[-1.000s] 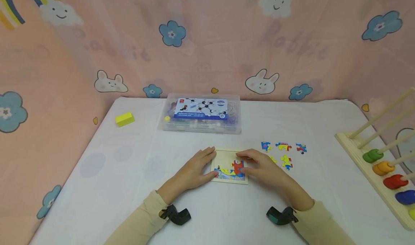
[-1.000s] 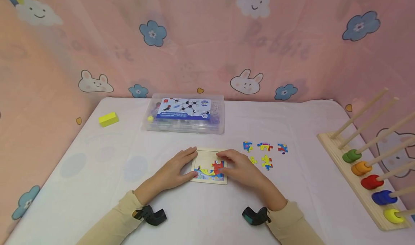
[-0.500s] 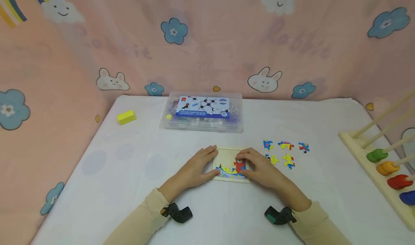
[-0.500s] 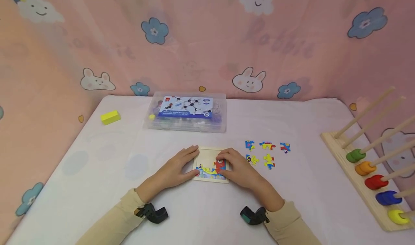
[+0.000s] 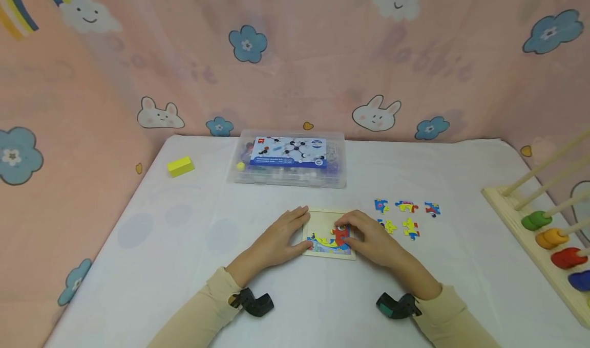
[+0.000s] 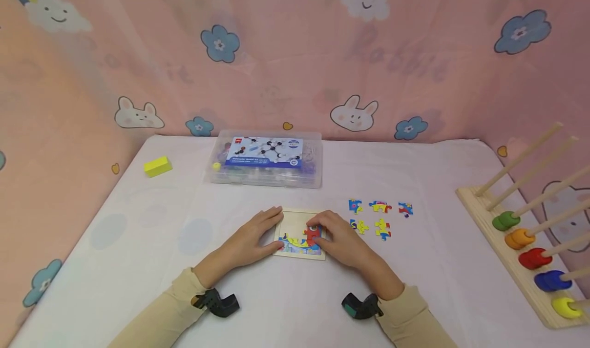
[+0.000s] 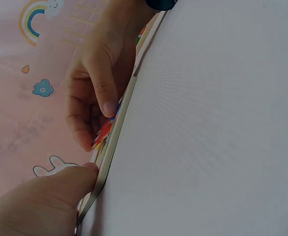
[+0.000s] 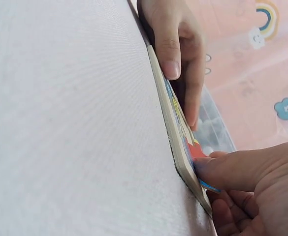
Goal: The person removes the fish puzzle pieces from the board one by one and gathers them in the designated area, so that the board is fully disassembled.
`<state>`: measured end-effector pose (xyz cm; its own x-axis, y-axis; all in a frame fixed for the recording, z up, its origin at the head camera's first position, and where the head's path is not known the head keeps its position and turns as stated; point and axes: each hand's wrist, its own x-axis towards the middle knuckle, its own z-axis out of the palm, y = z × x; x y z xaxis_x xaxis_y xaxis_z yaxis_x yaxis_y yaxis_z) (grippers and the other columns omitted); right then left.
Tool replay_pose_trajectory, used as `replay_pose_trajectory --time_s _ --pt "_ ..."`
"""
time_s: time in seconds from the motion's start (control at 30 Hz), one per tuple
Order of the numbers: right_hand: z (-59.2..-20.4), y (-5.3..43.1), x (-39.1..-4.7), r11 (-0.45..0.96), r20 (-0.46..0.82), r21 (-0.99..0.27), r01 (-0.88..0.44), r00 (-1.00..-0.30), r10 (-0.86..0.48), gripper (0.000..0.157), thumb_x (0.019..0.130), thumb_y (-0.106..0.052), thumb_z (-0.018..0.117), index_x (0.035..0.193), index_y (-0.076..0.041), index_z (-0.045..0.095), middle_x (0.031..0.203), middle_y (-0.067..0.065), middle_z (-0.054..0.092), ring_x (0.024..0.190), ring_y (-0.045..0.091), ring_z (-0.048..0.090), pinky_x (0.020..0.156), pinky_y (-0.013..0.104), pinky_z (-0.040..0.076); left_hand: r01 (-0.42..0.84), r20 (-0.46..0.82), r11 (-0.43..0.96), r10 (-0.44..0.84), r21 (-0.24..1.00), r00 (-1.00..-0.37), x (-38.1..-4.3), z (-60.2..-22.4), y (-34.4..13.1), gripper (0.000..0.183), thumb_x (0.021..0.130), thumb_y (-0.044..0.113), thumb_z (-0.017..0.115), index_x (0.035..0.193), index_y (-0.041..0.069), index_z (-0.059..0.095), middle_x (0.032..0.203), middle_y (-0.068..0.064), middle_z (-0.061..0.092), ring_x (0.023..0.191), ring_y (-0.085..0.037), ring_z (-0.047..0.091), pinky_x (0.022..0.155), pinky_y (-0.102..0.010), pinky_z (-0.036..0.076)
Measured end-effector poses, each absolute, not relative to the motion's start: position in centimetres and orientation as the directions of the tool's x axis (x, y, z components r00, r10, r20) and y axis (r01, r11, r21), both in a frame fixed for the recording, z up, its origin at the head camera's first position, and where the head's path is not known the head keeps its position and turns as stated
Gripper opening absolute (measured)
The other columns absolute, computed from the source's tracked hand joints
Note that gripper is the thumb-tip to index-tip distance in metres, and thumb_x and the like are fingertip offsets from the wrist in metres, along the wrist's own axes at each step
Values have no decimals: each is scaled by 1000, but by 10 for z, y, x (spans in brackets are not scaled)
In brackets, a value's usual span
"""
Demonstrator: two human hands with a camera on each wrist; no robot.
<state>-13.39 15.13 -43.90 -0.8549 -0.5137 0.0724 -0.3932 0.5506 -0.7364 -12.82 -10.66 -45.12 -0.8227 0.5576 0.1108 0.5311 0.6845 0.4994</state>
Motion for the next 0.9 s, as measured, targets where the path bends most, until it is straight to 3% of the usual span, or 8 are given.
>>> replay_pose_trajectory --time_s 0.47,0.8,0.9 --pt "-440 152 -133 587 121 -659 -471 -836 -535 37 82 -3 71 117 -13 65 118 4 57 113 22 52 98 47 48 499 66 700 546 511 -835 -128 -450 -105 68 90 39 62 143 3 40 153 -8 32 143 -22 28 119 -37 22" --pt "-442 153 -133 596 81 -692 -407 -864 -497 36 87 -6 66 121 -14 62 117 1 56 111 18 52 91 39 51 503 78 702 544 504 -836 -127 -453 -106 69 90 41 63 143 4 41 153 -6 33 143 -20 28 119 -35 21" --pt "-440 156 -137 580 100 -702 -414 -863 -495 35 85 -2 66 119 -12 63 115 2 57 110 20 53 93 43 51 510 87 701 545 498 -834 -128 -453 -106 69 89 41 63 143 4 41 153 -6 33 143 -20 28 119 -35 21"
